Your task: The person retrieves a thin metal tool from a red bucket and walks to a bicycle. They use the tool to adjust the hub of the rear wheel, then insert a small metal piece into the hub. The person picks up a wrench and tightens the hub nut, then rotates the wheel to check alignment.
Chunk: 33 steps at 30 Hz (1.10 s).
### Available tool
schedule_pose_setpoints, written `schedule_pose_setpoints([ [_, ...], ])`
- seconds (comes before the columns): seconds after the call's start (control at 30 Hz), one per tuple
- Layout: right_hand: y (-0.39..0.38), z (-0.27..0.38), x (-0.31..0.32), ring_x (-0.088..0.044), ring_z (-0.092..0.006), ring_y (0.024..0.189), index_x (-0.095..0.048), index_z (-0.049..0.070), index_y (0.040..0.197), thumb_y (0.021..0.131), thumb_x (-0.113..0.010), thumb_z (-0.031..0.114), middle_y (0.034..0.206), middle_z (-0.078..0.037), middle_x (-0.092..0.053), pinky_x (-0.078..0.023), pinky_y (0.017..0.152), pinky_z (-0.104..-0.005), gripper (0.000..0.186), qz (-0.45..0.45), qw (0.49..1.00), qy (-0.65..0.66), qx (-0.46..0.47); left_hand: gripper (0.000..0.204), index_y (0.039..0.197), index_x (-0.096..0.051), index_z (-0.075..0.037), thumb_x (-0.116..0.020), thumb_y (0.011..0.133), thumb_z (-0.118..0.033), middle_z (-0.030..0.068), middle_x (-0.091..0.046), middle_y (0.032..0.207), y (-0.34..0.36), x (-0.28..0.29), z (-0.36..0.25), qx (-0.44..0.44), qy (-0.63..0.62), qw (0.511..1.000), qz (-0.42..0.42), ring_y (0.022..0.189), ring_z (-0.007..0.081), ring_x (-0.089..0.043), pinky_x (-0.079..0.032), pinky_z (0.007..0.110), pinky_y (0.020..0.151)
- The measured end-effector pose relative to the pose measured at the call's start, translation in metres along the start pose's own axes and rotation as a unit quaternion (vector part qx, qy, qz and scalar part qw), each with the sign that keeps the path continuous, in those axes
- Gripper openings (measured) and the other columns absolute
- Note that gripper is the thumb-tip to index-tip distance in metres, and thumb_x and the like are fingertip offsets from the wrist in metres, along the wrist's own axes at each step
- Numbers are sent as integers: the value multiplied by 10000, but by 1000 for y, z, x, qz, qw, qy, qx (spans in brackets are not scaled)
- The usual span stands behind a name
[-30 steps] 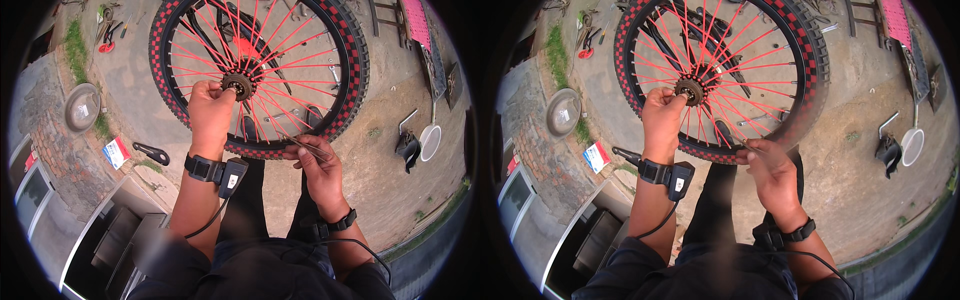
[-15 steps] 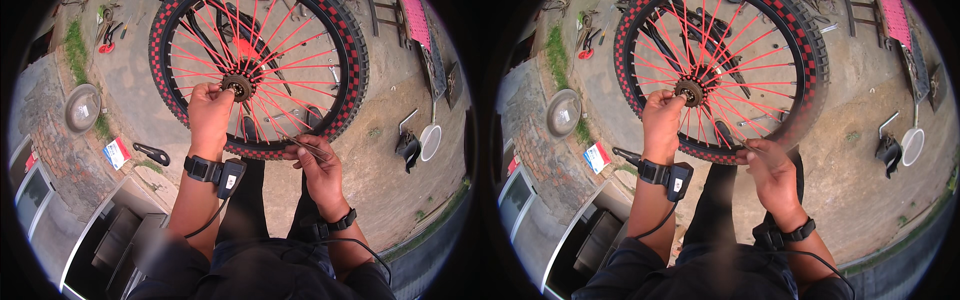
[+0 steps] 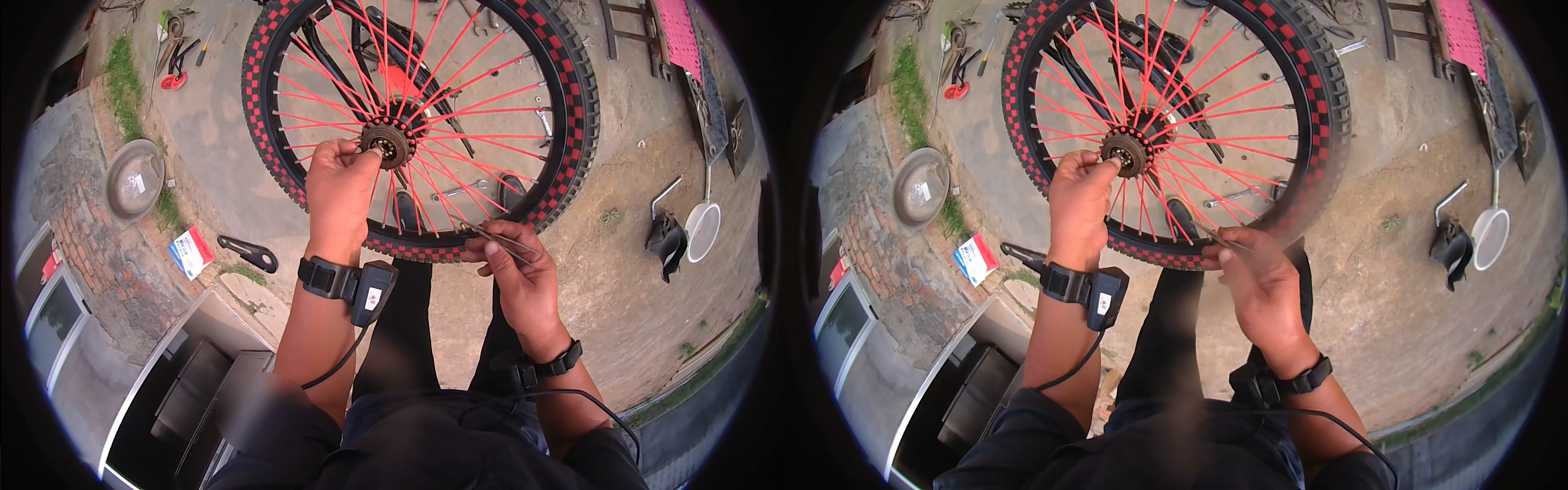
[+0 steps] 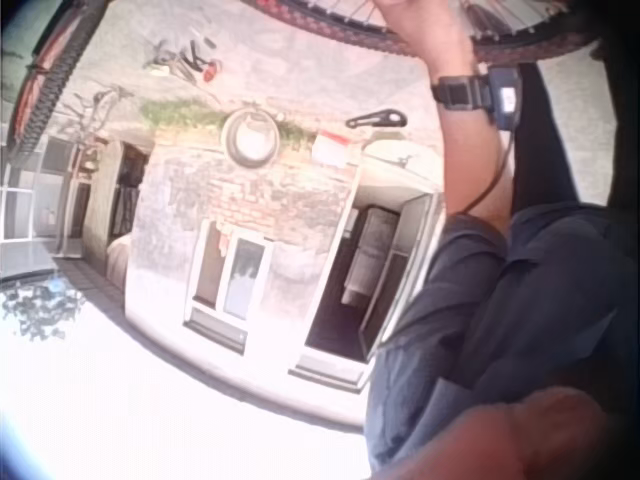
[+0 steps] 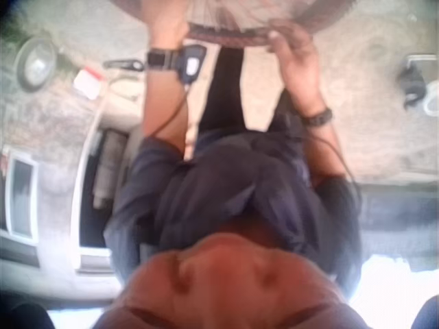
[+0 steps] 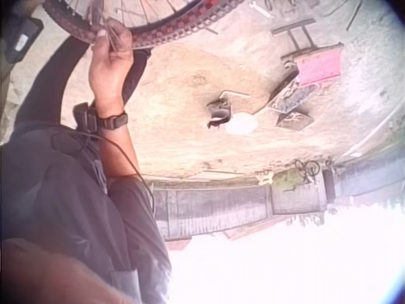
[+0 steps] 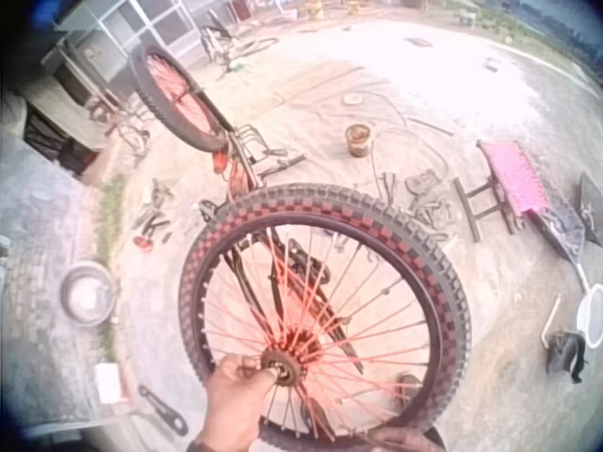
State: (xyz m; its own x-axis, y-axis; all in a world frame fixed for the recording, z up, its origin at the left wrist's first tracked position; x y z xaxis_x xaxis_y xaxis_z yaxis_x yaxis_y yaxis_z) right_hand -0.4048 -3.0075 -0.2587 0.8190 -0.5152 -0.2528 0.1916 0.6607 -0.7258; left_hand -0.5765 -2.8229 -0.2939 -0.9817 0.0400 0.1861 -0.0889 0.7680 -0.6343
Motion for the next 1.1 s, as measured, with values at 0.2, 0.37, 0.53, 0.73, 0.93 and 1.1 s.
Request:
schedule_pose_setpoints([
  [0.2,0,1,1,-720,-155,1020,-604,57,1284,1044,-586,74,1130,-70,-746,-521,811,-268,242,-3,1000,-3,-2,263,1055,-517,-18,-728,901,12,28,-606,928,4,-1,9,-27,-1,999,18,774,65,-560,-453,222,668],
  [0.37,-1,1,1,-721,-159,1025,-605,61,1289,1043,-586,74,1131,-72,-746,-522,811,-270,247,-6,1000,-1,-3,274,1077,-523,7,-731,898,22,55,-629,994,5,1,8,-21,21,999,17,867,91,-599,-487,233,795],
  [0.53,-1,0,2,-723,-163,1031,-604,62,1292,1043,-591,84,1132,-73,-746,-523,814,-274,250,-6,1000,1,-5,277,1070,-524,8,-739,895,15,41,-628,960,1,1,4,-9,29,999,16,837,79,-597,-489,221,767],
  [0.73,-1,0,1,-724,-164,1028,-603,57,1289,1043,-592,90,1130,-74,-745,-524,817,-275,248,-6,1000,3,-8,275,1051,-525,2,-749,892,7,38,-626,946,3,-1,6,-38,37,998,18,817,67,-590,-481,211,744],
  [0.93,0,0,2,-724,-165,1027,-599,57,1293,1044,-588,86,1131,-73,-744,-523,820,-275,251,-5,1000,-5,-4,268,1034,-531,-3,-758,892,-2,35,-635,934,2,-1,4,-43,35,998,16,802,64,-591,-480,209,736],
  [1.1,0,-2,1,-723,-166,1026,-600,58,1296,1043,-589,83,1131,-73,-744,-522,822,-274,255,-6,1000,3,-6,267,1027,-533,-8,-766,897,-18,30,-642,906,4,-1,7,-59,68,996,1,782,60,-590,-479,206,726],
])
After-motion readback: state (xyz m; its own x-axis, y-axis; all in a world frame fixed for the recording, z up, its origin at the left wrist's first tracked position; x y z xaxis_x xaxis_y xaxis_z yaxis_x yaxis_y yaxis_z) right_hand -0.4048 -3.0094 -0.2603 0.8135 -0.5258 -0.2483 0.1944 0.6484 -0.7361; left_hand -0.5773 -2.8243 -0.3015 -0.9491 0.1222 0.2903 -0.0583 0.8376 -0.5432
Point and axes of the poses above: each hand's wrist, its own y-axis towards the middle knuckle, its own x-axis out of the back of the hand, z = x × y, the point moved 3 cm from there along y, towards the middle knuckle
